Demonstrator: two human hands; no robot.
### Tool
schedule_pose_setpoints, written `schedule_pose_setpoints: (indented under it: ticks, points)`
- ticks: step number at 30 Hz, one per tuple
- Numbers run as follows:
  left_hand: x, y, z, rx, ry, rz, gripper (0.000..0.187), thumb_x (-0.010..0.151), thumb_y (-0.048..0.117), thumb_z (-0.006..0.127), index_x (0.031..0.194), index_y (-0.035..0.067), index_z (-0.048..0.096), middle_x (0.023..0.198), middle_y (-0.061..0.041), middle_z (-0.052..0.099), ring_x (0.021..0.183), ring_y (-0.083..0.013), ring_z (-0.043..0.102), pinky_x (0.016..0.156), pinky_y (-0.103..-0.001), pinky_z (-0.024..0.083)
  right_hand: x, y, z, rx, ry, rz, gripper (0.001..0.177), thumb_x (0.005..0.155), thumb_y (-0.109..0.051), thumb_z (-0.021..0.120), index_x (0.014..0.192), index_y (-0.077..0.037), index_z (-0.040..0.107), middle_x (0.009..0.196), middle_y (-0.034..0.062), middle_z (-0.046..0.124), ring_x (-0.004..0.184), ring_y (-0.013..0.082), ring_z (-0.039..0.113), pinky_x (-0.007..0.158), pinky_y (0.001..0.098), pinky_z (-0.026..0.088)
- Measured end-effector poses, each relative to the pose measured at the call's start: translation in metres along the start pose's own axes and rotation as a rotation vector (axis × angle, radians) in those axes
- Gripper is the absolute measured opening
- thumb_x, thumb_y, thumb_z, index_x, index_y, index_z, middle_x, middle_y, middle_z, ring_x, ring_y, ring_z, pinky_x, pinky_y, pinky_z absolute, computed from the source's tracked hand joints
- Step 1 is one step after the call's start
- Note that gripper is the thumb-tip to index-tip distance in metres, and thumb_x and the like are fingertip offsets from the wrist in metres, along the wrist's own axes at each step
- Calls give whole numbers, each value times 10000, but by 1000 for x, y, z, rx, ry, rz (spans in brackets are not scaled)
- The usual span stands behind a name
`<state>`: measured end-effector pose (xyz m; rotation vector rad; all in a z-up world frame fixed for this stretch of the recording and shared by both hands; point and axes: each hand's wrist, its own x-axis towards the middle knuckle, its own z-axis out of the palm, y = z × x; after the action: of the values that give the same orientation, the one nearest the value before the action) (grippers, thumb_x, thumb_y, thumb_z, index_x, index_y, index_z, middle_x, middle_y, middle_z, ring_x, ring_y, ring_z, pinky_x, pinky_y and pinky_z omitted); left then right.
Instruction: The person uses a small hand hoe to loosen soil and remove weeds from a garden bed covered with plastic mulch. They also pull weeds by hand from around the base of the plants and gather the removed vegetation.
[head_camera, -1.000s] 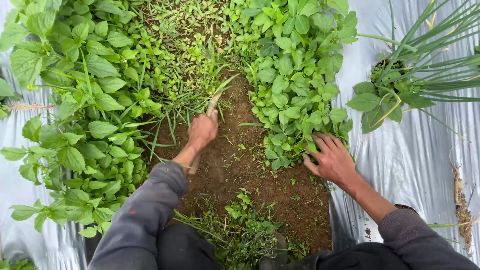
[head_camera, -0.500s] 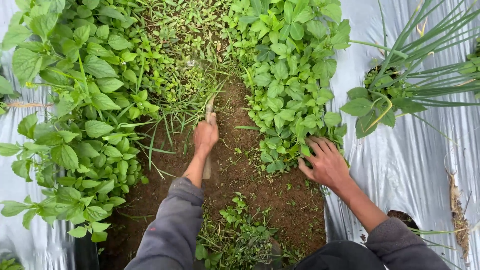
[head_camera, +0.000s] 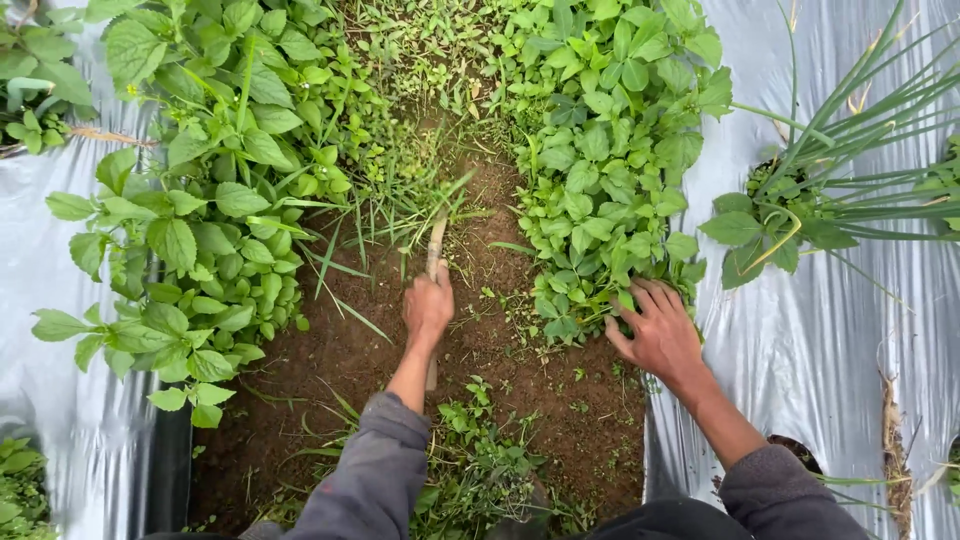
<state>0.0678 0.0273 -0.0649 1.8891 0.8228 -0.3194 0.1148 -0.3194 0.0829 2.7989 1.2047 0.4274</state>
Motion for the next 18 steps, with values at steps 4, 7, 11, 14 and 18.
schedule_pose_setpoints:
  ticks: [4, 7, 11, 14, 18]
  points:
    - [-58, 1, 10, -32, -92, -107, 484, 1115, 398, 352, 941, 22, 602, 570, -7, 497, 404, -157, 456, 394, -308, 402, 0, 0, -2, 16, -27, 15, 193, 935, -343, 709, 991, -185, 804, 1067, 97, 710, 1165, 268, 679, 1071, 442, 532]
    - [-14, 4, 10, -43, -78, -67, 487, 1113, 406, 351, 939, 24, 597, 563, 9, 492, 389, -142, 448, 375, -301, 400, -2, 5, 8, 9, -19, 8, 204, 923, -365, 710, 1002, -200, 801, 1067, 91, 708, 1159, 266, 680, 1074, 440, 522]
    - [64, 6, 0, -32, -16, 21, 493, 1117, 421, 356, 930, 35, 599, 556, -3, 502, 391, -129, 465, 387, -288, 413, 0, -2, -3, 25, -17, 14, 204, 924, -340, 703, 981, -174, 807, 1044, 113, 712, 1127, 283, 686, 1057, 445, 525]
    - [33, 3, -11, -69, -3, -14, 483, 1128, 392, 359, 970, 2, 596, 598, -33, 514, 444, -155, 478, 427, -311, 420, -5, 3, 7, 10, -9, 1, 213, 914, -370, 706, 998, -197, 798, 1082, 97, 705, 1156, 272, 677, 1067, 442, 513]
    - [-42, -19, 9, -15, -6, -125, 545, 1122, 430, 338, 999, -17, 624, 630, -108, 579, 500, -223, 586, 499, -348, 511, -4, 2, 5, 35, -42, 15, 226, 944, -367, 679, 1018, -191, 801, 1098, 96, 710, 1170, 270, 671, 1078, 447, 512]
